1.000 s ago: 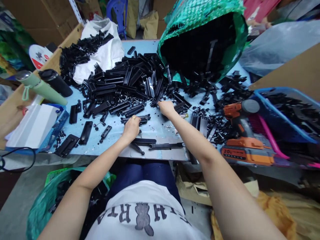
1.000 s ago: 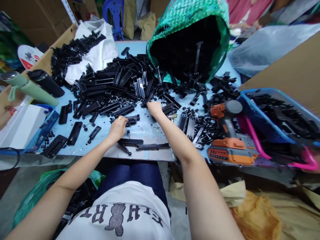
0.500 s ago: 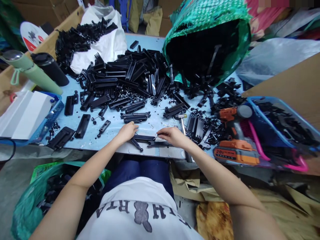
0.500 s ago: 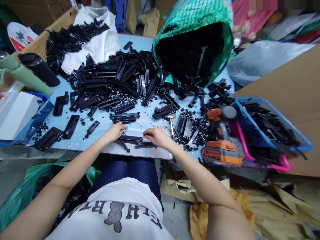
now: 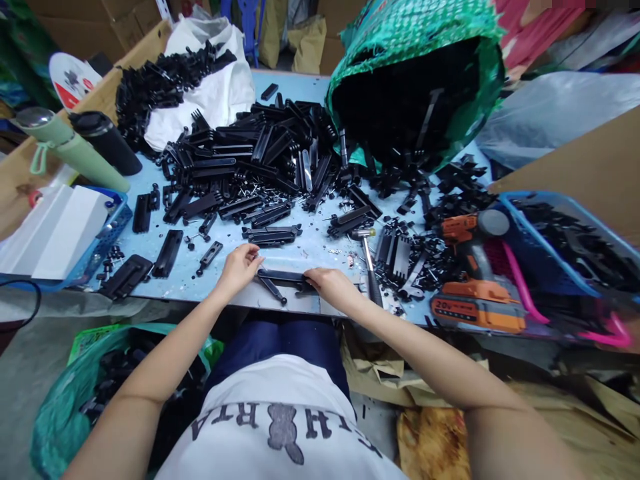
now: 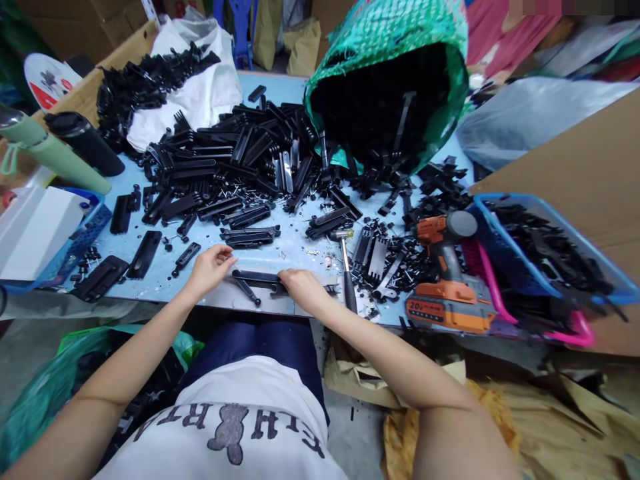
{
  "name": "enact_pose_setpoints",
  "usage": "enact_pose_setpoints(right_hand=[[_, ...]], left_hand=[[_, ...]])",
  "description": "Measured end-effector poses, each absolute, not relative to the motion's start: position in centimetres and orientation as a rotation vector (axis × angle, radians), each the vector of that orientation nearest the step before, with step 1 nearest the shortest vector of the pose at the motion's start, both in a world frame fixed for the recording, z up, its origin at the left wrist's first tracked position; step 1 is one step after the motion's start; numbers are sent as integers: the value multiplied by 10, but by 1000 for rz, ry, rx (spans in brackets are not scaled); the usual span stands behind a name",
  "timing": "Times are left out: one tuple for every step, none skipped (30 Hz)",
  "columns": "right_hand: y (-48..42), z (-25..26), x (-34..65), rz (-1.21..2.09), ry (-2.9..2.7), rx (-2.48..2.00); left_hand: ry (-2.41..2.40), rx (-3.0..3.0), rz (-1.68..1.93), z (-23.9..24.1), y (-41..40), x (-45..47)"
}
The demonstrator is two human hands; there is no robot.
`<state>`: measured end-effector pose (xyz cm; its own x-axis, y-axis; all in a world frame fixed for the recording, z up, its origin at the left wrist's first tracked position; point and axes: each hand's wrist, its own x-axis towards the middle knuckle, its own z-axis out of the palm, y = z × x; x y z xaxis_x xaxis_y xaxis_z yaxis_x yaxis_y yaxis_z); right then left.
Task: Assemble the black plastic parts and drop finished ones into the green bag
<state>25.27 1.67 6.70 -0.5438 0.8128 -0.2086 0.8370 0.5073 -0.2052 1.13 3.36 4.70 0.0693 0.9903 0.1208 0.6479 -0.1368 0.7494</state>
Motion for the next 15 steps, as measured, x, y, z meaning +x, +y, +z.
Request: enact_pose_setpoints(right_hand=[[15, 65, 255, -457, 2660, 1490], [13, 64, 256, -480, 2666, 1515], [12, 63, 257, -501, 2668, 1534], [11, 63, 257, -518, 2670, 1549], [10, 63, 257, -530, 2671, 1562], [9, 63, 256, -536, 2674, 1569], [9, 64, 256, -537, 2677, 1571], [9, 64, 256, -535, 2680, 1569], [9, 64, 255, -531, 2684, 1564], [9, 64, 255, -528, 2686, 1559], [9, 64, 254, -521, 2687, 1557], [8, 64, 254, -513, 2689, 1557], [8, 63, 254, -504, 2693, 1560], [7, 62, 255, -494, 2701, 1566], [6, 60, 256, -486, 2717, 1576]], left_hand=[[1607, 1774, 937, 46, 27, 7], [1601, 1738, 997, 44, 21, 4], [1604, 1739, 1050, 43, 16, 2], [1612, 1768, 1087, 41, 13, 2], [1625, 1813, 1109, 39, 10, 2], [1639, 1864, 1112, 38, 8, 2], [1652, 1917, 1099, 38, 8, 3], [1660, 1976, 1072, 37, 8, 5], [1664, 2046, 1037, 37, 9, 6], [1664, 2126, 997, 38, 10, 7], [1654, 2217, 953, 37, 11, 9], [1631, 2314, 907, 36, 11, 11], [1602, 2407, 871, 34, 11, 12], [1575, 2490, 848, 32, 11, 14], [1546, 2563, 839, 28, 11, 14]])
